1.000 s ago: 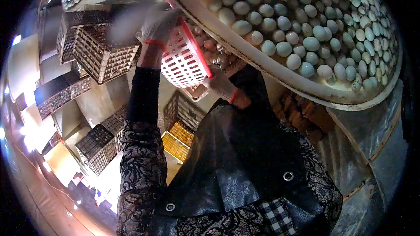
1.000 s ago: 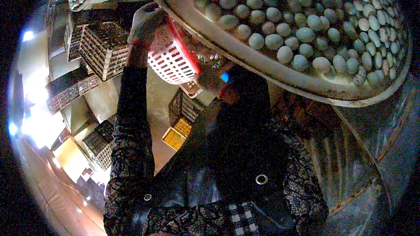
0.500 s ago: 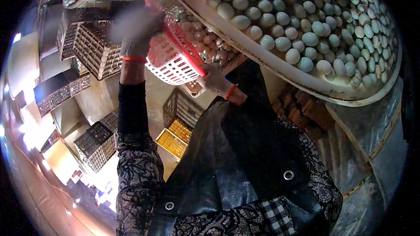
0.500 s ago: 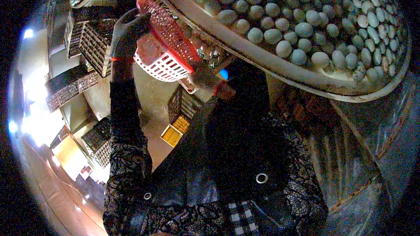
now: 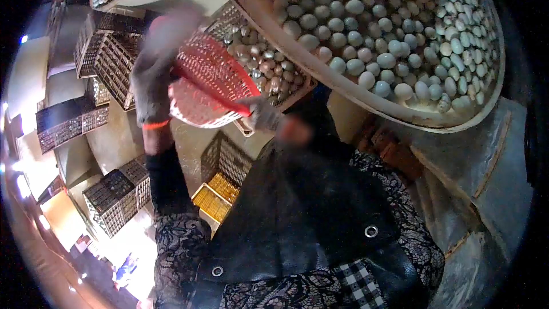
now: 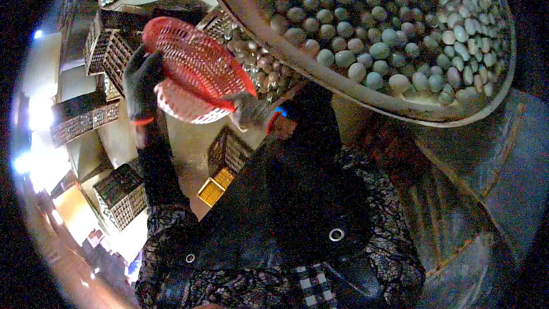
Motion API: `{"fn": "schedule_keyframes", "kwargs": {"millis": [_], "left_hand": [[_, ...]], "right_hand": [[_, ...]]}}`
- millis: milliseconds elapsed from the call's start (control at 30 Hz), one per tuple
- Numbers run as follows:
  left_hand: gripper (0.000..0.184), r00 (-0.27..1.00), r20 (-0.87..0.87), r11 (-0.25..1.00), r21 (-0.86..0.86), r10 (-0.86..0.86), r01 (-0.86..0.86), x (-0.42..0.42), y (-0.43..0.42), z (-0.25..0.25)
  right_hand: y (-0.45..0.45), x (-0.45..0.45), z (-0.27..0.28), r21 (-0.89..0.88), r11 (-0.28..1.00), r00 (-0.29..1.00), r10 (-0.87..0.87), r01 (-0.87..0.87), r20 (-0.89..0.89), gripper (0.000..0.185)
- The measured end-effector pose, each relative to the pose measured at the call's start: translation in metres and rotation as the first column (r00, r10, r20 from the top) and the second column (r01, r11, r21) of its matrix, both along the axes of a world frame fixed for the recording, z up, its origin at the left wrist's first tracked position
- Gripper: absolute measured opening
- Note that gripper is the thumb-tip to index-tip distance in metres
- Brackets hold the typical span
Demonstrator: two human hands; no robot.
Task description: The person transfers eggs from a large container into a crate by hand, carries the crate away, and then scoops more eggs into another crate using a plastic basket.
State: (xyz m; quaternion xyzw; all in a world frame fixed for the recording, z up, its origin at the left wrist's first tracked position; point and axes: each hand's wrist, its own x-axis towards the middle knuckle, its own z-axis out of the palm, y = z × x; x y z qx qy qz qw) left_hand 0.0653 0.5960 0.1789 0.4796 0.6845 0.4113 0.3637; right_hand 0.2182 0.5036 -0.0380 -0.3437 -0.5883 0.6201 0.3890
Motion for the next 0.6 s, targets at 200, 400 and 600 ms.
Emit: {"fn": "schedule_keyframes", "kwargs": {"millis": [200,400,600], "left_hand": [[0.061,0.973,-0.096,0.948,0.261,0.212,-0.181,-0.029,-0.052,0.066],[0.051,0.978,0.005,0.859,0.477,0.209,-0.186,-0.054,-0.097,0.132],[0.042,0.944,0.125,0.884,0.331,0.306,-0.331,-0.117,-0.102,0.155]], "right_hand": [[0.003,0.003,0.111,0.207,0.933,0.951,0.264,-0.295,0.164,0.047],[0.006,0.035,0.217,0.445,0.823,0.934,0.341,-0.353,0.109,0.041],[0.064,0.155,0.213,0.672,0.727,0.941,-0.311,0.144,0.134,0.02]]}}
